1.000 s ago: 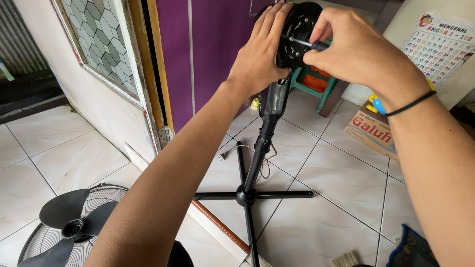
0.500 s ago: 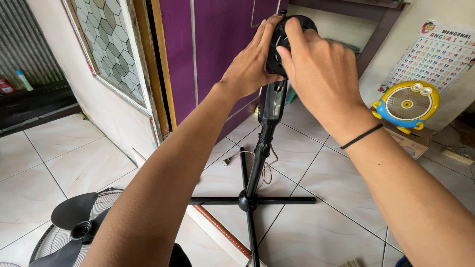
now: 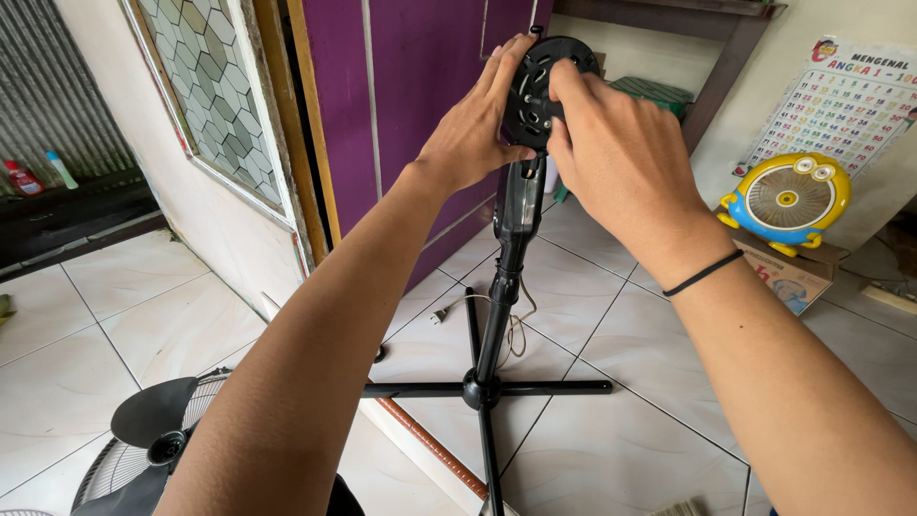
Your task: The person assembles a standing fan by attaching the motor housing to the stand and securing it with a screwdriver. They then place the fan blade and front cage onto the motor shaft.
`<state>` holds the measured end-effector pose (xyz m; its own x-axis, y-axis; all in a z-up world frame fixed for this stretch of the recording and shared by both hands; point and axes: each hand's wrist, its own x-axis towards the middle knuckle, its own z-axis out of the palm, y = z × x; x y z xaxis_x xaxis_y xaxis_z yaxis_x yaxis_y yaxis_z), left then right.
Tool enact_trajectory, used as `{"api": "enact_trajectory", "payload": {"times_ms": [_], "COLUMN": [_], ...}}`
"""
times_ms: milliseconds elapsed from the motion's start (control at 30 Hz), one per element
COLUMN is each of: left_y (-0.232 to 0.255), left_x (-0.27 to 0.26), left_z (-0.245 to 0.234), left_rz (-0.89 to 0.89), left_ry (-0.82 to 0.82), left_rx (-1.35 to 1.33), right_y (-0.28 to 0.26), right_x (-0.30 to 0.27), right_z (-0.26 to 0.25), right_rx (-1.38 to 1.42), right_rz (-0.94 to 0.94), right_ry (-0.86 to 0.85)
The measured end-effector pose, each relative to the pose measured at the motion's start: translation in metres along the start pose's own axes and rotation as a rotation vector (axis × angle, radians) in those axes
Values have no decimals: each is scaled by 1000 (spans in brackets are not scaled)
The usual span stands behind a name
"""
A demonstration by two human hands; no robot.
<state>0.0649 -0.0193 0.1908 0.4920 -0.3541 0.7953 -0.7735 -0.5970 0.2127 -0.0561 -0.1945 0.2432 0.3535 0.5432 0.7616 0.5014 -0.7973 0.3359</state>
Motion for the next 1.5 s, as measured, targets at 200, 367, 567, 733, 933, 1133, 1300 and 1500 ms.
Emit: {"api": "enact_trajectory", "payload": {"times_ms": [200,367,567,733,933,1133,1300,1500], "left_y": [-2,-1,-3,-3,1,0,-4,-5], "left_x": [1,-1,-1,-4,-2,-2,-2,-1], "left_z": [-6,-4,-3,-2,0,-2,0,5], "left_rz": [0,-70,-43,-66,-67,-61,-67,-72], "left_ry": [-33,-49,-47,-41,-46,-43,-49,-35], "left_rx": [113,160,200,188,214,227,223,233], "right_y": [4,6,0,-2,5,8,11,9], "right_x": [-2,-3,-3,-1,-2,-4,-6,-5], "right_z": [4,7,8,8,6,7,5,5], "right_rx": [-56,-86,68,-10,-79,-5,98,71], "right_rz": [99,70,-115,86,87,76,17,73], "right_ry": [-53,-33,73,-35,-6,-22,36,0]}}
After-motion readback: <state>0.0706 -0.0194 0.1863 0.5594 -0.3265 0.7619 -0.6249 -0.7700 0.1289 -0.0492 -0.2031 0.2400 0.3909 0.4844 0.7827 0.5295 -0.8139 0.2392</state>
